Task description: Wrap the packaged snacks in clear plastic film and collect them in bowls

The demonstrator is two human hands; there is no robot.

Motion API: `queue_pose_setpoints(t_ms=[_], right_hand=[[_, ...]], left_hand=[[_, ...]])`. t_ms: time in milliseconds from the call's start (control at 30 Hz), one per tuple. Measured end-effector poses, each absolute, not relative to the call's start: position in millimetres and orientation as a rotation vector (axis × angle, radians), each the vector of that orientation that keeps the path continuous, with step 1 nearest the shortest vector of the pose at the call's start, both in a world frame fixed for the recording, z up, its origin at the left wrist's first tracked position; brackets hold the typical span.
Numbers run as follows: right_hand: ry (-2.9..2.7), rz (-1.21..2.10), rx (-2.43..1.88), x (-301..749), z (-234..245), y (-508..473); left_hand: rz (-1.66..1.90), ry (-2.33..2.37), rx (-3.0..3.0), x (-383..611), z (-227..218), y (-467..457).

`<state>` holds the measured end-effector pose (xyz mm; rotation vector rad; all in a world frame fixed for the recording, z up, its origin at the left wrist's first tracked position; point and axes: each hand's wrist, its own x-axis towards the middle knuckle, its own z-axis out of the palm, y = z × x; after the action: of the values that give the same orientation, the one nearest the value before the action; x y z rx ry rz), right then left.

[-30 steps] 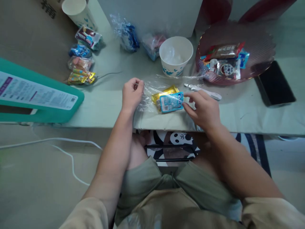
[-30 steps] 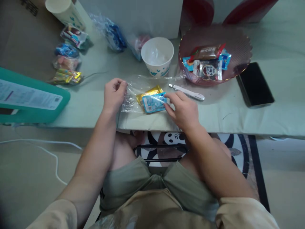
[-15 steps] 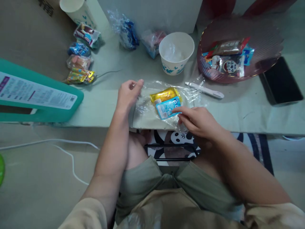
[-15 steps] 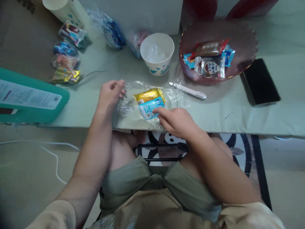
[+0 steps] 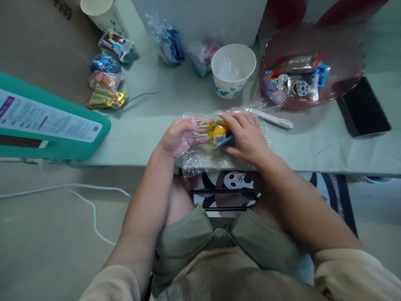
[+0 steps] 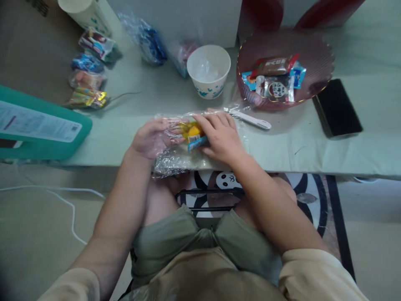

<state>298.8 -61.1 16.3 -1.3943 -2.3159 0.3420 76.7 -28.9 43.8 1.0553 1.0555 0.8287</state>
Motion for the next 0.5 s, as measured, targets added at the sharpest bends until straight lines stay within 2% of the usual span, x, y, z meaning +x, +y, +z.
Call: queue_pose_setpoints(t_ms=[367,500], right_hand=[[-2.264,0.18,-1.346,301,10,-68],[-2.29,0.235,-1.3,303,11,-68]], left_hand=[[1.124,1.236,0.843,81,25,4],[1.098,1.235,0.887,81,15,12]])
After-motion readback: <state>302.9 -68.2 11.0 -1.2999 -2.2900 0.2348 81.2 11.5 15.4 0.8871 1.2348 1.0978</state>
